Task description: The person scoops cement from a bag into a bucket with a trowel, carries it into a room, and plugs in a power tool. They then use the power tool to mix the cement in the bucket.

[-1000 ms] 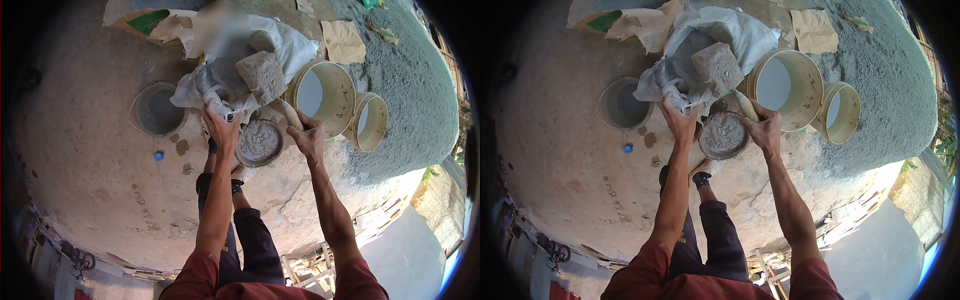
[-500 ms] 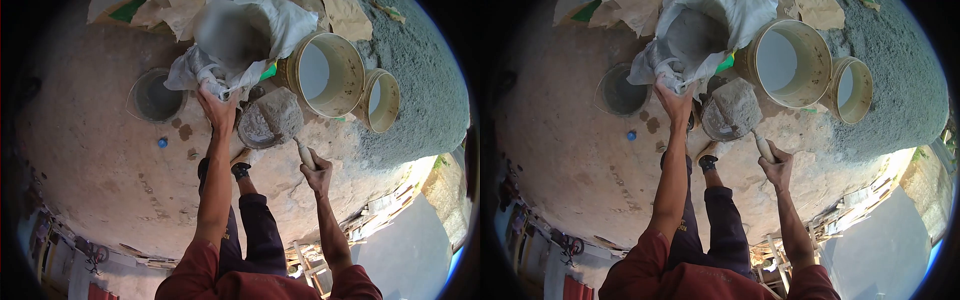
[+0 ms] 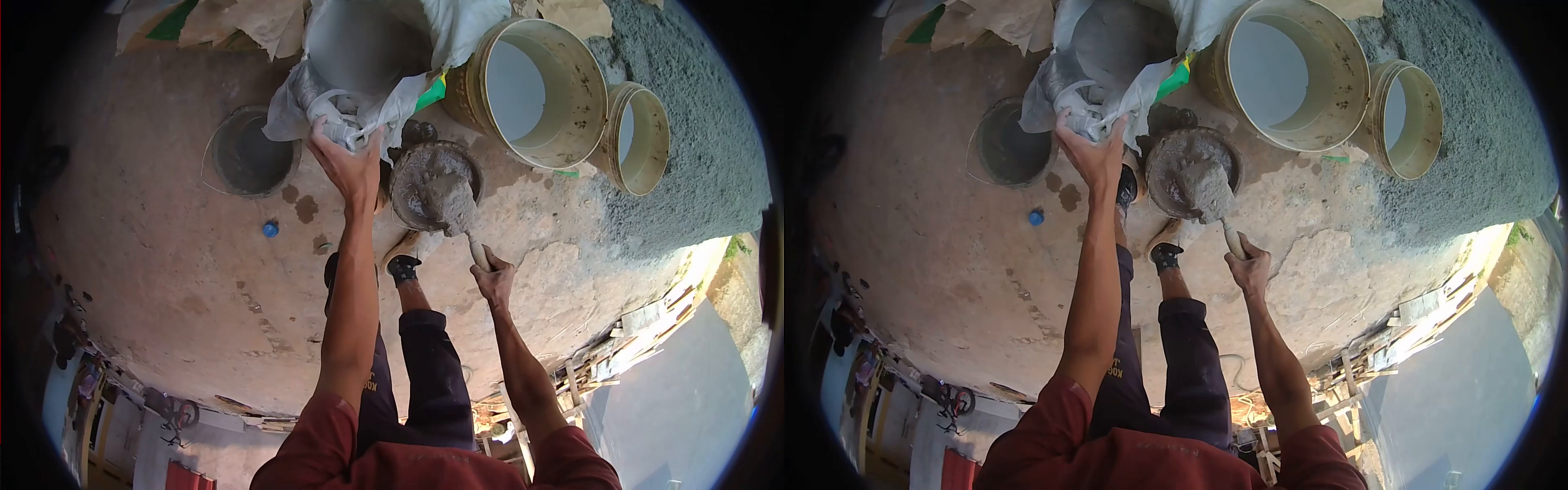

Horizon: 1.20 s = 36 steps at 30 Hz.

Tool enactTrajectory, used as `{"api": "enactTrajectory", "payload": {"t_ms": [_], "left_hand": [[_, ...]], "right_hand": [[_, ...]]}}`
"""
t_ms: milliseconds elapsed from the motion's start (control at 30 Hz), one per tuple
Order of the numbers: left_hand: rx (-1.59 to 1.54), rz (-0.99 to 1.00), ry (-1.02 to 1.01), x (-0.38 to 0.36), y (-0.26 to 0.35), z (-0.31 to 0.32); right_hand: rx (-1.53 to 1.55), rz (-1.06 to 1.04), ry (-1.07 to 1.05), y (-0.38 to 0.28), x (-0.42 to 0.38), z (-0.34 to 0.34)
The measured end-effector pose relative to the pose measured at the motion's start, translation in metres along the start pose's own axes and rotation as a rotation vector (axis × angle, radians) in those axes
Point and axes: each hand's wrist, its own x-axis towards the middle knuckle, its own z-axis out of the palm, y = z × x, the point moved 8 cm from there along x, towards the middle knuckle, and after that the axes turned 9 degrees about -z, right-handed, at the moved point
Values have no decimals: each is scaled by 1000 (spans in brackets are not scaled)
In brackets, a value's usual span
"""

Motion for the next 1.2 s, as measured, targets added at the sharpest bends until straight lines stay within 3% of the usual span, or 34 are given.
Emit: {"api": "enactTrajectory", "payload": {"t_ms": [267,967,1200], "left_hand": [[-12,-15,8,2,0,2],[-3,-69,18,8,-5,4],[-15,-85,21,8,-5,2]], "right_hand": [[-52,26,-41,12,13,17],[-178,36,-116,-44,20,-7],[-255,103,-284,-78,42,-16]]}}
